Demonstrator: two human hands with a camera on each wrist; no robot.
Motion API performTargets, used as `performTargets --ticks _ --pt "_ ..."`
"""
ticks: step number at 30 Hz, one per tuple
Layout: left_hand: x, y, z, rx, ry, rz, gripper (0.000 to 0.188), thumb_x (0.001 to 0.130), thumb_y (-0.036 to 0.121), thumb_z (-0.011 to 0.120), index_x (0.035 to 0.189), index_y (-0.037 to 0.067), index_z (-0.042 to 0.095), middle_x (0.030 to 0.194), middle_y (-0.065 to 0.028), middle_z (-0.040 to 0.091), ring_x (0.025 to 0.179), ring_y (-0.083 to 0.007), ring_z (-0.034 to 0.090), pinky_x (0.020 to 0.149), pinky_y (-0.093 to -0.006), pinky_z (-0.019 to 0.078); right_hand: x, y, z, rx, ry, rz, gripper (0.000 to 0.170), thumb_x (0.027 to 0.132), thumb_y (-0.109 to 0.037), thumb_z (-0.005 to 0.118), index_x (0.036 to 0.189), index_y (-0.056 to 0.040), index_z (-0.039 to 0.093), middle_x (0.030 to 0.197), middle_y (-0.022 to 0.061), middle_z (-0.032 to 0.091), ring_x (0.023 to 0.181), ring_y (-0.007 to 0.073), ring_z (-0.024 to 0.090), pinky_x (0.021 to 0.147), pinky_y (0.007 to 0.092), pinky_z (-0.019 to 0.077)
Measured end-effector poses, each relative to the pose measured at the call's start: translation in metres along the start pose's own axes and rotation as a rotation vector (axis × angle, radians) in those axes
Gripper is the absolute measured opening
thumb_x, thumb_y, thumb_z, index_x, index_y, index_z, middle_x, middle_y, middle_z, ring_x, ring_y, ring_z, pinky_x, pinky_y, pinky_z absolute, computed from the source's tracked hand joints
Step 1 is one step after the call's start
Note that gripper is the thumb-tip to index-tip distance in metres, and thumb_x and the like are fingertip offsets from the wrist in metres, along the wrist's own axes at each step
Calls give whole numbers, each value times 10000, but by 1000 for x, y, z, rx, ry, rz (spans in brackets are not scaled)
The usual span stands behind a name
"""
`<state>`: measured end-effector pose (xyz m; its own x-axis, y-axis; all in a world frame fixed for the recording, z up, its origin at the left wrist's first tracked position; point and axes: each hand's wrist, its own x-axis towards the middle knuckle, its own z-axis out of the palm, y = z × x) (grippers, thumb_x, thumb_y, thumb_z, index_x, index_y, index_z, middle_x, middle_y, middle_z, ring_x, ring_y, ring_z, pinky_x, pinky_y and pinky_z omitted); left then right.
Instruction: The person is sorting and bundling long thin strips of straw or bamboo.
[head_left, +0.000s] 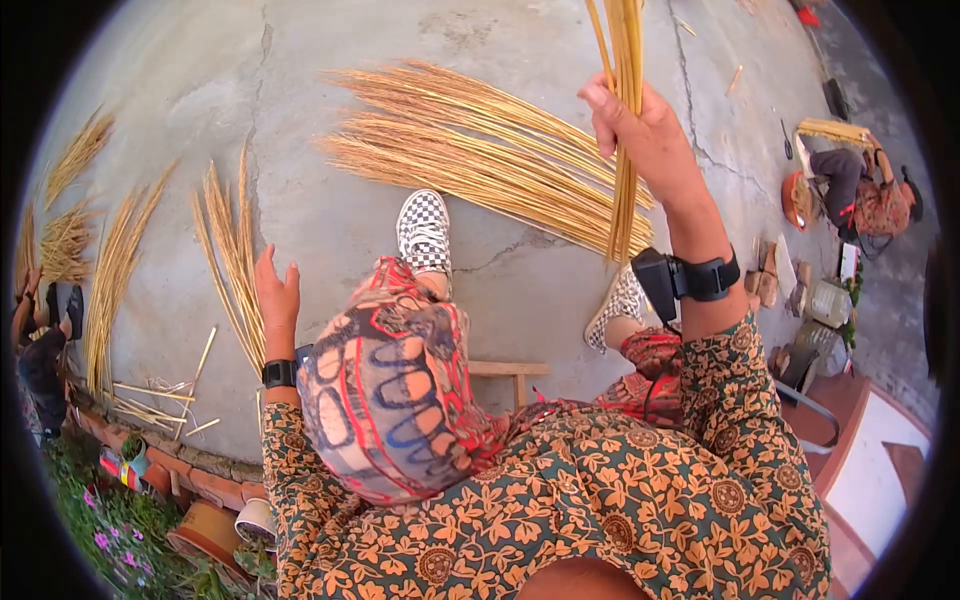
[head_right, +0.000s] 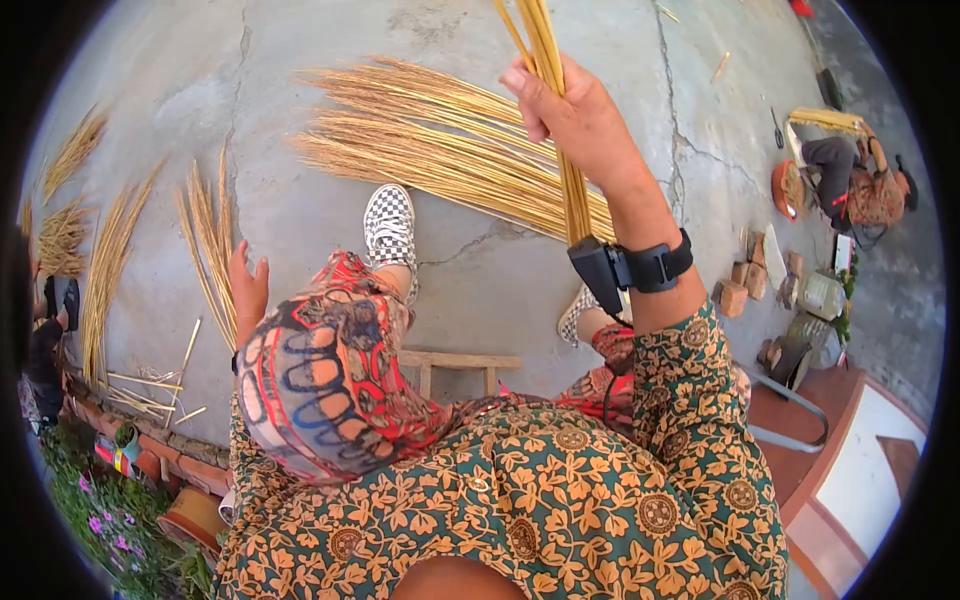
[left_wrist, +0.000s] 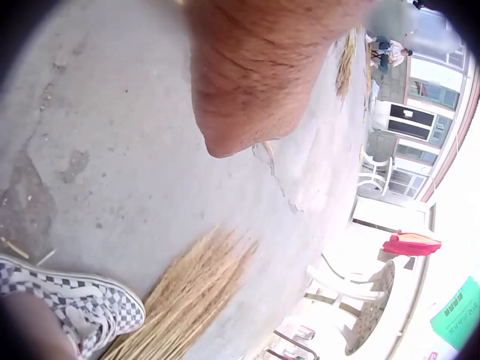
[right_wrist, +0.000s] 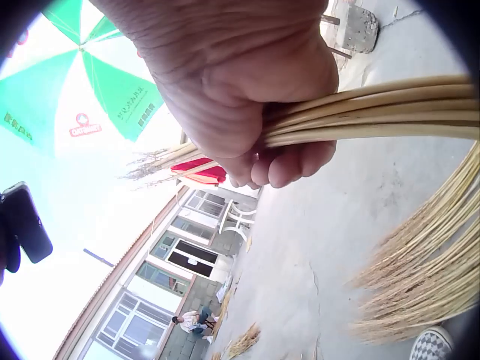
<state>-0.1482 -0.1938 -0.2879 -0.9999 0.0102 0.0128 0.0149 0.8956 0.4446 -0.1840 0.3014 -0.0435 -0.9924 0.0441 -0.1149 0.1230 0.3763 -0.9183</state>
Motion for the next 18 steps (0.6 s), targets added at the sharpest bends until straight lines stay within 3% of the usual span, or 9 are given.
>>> performTargets --ticks 2,3,6,8,10,13,16,18 --pt "9 42 -18 -190 -135 -33 518 876 147 607 1352 42 432 1311 -201 488 1139 -324 529 975 -394 425 -12 -31 -22 84 61 -69 255 955 -294 569 1006 -44 563 638 -22 511 568 66 499 559 226 433" --pt "14 39 -14 -299 -122 -26 444 909 160 586 1317 24 472 1264 -178 539 1080 -265 577 929 -357 458 -19 -45 -31 150 104 -93 251 959 -286 564 1019 -42 561 640 -21 501 584 71 501 572 228 433" --pt "46 51 -35 -638 -183 -57 416 931 174 572 1303 11 486 1219 -125 590 1047 -205 589 922 -324 455 -38 -63 -52 424 156 -134 284 947 -300 581 1021 -36 506 625 1 479 556 107 488 543 252 438" --pt "63 89 -73 -739 -145 -33 381 940 203 571 1269 14 527 1182 -82 620 1001 -144 592 878 -288 457 -53 -67 -67 556 169 -161 282 940 -305 589 1012 -51 491 623 8 477 539 129 483 531 271 441" --pt "70 144 -126 -778 -136 -35 367 938 211 575 1249 20 548 1170 -82 627 982 -137 599 861 -278 457 -69 -61 -76 629 185 -180 231 942 -296 583 1005 -85 514 637 3 484 550 141 488 550 288 443" --pt "89 213 -159 -773 -99 105 353 955 222 543 1256 39 555 1139 -94 644 1008 -145 603 879 -271 453 -73 -30 -84 678 262 -186 216 927 -284 612 975 -95 518 644 1 517 566 135 517 542 287 453" --pt "89 290 -168 -874 -128 272 340 951 212 546 1246 43 565 1125 -93 653 1003 -140 605 879 -273 453 -75 6 -84 634 321 -243 255 955 -264 572 1071 -38 543 683 1 520 634 108 529 603 253 457" --pt "85 328 -149 -977 -268 370 333 950 207 546 1238 41 569 1112 -92 656 992 -137 609 881 -268 451 -71 35 -71 644 342 -200 276 947 -294 580 1063 -43 565 712 14 578 642 116 574 602 248 487"
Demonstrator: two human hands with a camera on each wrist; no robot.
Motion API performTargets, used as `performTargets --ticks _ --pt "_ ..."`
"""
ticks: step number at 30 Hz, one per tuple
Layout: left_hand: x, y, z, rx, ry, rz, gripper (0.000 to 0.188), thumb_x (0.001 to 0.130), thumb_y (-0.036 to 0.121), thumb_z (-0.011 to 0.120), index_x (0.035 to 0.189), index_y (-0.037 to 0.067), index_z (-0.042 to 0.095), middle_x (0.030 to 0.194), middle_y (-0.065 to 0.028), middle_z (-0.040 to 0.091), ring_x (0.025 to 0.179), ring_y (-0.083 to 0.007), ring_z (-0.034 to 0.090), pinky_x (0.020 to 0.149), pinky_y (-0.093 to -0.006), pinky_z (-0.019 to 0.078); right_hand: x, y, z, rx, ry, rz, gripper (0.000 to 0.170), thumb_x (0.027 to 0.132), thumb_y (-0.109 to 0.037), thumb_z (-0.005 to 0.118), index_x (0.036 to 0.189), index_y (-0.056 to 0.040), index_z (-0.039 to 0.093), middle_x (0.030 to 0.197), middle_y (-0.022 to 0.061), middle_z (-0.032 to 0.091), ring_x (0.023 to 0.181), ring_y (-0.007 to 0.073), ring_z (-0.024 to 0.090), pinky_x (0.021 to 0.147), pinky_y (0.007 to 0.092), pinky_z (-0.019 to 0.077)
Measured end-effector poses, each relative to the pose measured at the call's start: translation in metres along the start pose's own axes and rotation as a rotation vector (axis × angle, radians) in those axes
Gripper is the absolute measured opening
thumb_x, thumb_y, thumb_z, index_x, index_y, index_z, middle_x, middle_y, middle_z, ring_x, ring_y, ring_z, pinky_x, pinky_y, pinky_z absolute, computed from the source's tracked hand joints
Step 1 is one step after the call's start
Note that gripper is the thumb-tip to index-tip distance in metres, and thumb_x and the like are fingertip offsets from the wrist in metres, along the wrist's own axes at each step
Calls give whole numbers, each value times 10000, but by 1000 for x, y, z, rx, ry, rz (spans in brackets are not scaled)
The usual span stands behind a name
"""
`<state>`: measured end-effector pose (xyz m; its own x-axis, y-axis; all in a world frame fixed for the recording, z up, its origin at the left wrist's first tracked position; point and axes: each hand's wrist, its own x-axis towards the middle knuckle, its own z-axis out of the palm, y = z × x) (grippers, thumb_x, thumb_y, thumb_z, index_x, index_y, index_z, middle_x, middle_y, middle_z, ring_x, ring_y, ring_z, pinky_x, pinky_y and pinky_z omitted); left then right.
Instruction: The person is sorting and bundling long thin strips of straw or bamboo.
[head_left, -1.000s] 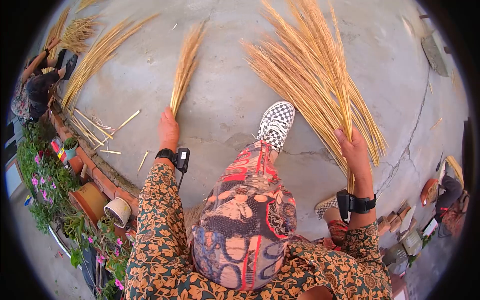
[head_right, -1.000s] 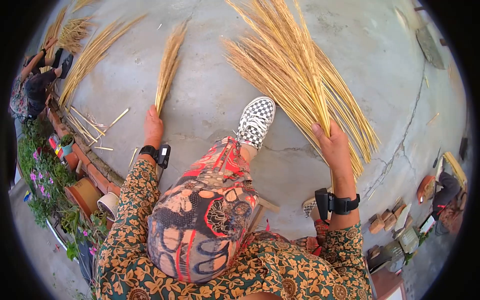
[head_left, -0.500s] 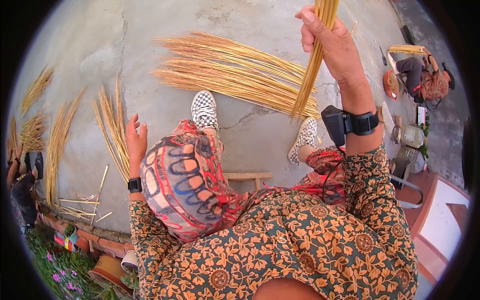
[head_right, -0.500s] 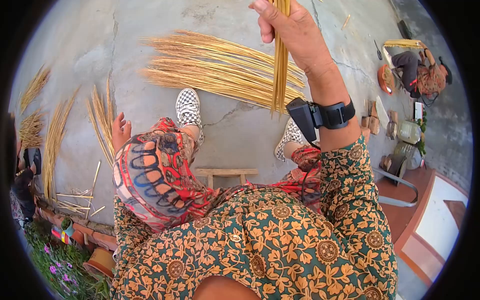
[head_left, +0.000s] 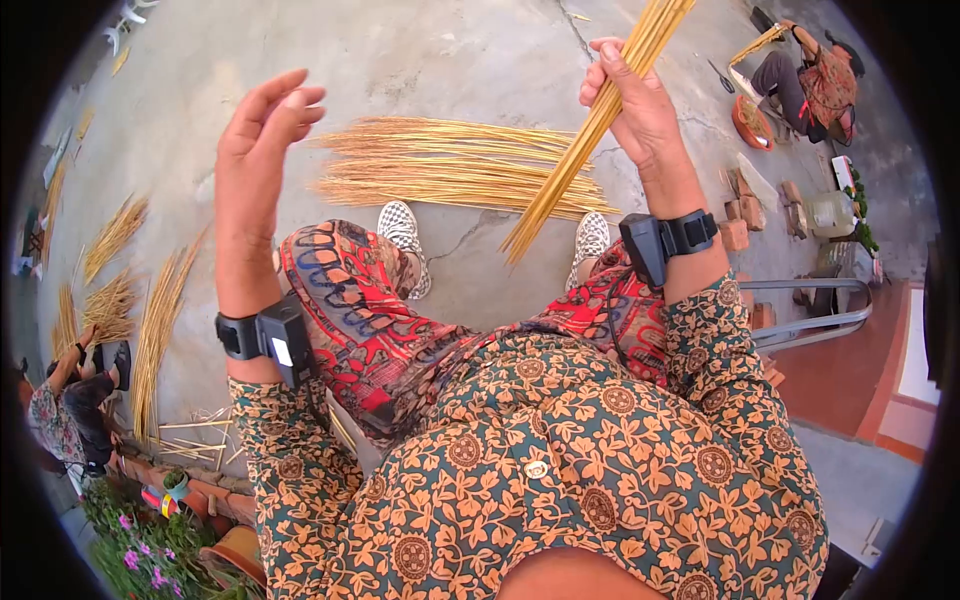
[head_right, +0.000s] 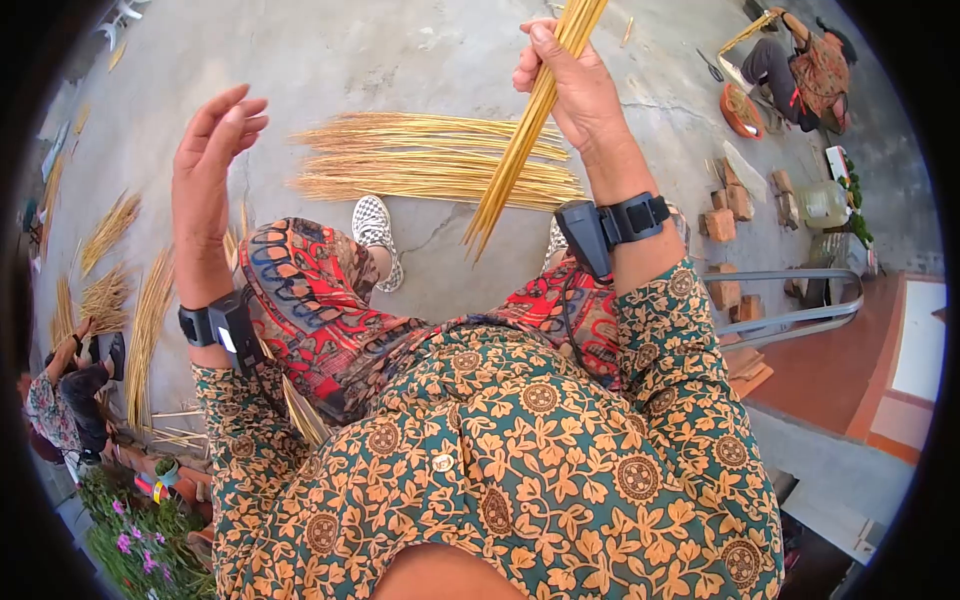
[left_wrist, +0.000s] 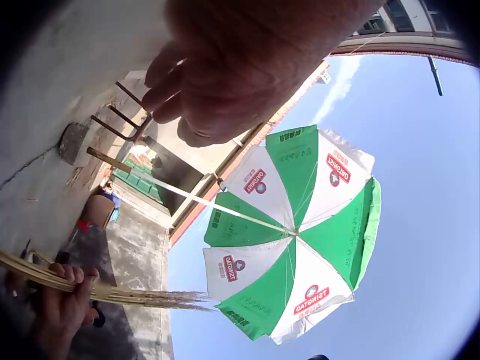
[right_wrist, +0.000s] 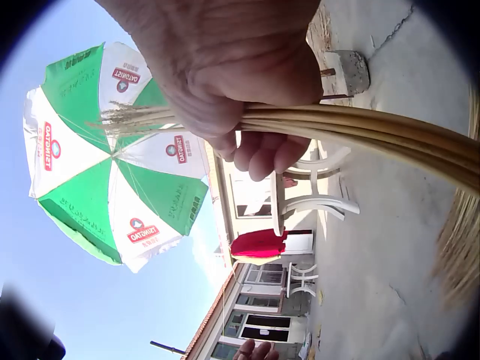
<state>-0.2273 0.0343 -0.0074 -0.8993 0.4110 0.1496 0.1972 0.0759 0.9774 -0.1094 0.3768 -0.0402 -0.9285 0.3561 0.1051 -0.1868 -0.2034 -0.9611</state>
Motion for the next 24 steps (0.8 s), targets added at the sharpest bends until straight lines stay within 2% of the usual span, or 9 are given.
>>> performTargets --ticks 3,6,8,11,14,15,18,21,24 --pt "-5 0 69 -117 -232 1 327 946 182 556 1226 14 559 1104 -91 652 995 -139 608 889 -268 460 -20 28 5 -23 23 75 277 951 -283 573 1069 -32 559 701 11 569 635 117 572 599 256 487" --pt "-4 -42 116 -114 -384 -41 347 949 183 567 1234 -11 533 1101 -88 641 1005 -144 602 905 -282 464 -29 59 10 -46 -50 180 259 958 -272 562 1070 -39 559 690 3 560 615 106 558 590 262 489" --pt "2 -69 133 -115 -390 -95 368 951 209 572 1233 -24 528 1108 -95 630 1029 -147 590 921 -288 456 -30 67 15 -121 -81 184 246 961 -265 556 1069 -44 560 677 -4 550 600 102 548 584 263 489" --pt "-3 -58 141 -95 -386 -115 424 944 238 588 1258 -30 494 1147 -105 606 1088 -153 557 935 -301 448 -47 74 34 -99 -88 269 240 963 -271 552 1064 -54 564 689 -8 543 628 101 552 594 265 491" --pt "3 -43 149 -336 -323 -167 473 937 258 598 1290 -23 455 1182 -115 582 1130 -162 524 945 -318 442 -52 79 45 -33 -214 288 241 960 -289 558 1057 -69 570 718 -3 546 671 100 557 610 271 491" --pt "2 -26 147 -452 -371 -220 477 930 266 606 1281 -13 443 1188 -126 574 1128 -174 515 948 -334 440 -55 77 49 -24 -243 359 218 965 -303 548 998 -87 554 747 2 556 698 119 565 655 275 481" --pt "6 -15 147 -544 -381 -321 429 925 256 612 1245 10 470 1151 -136 585 1045 -191 560 877 -345 485 -59 70 56 -34 -402 418 224 961 -325 552 943 -101 554 748 5 558 699 126 564 672 271 464" --pt "6 -12 146 -486 -467 -413 350 915 257 626 1156 36 501 981 -95 611 910 -194 606 769 -344 523 -60 73 57 -90 -452 454 248 945 -350 573 924 -103 565 727 -5 548 673 120 540 654 265 441" --pt "6 -35 162 -634 -393 -341 266 919 248 619 1068 54 513 782 -32 561 730 -154 590 695 -326 533 -63 81 54 -136 -443 444 251 933 -349 594 897 -103 562 687 -14 522 653 108 515 625 256 425"
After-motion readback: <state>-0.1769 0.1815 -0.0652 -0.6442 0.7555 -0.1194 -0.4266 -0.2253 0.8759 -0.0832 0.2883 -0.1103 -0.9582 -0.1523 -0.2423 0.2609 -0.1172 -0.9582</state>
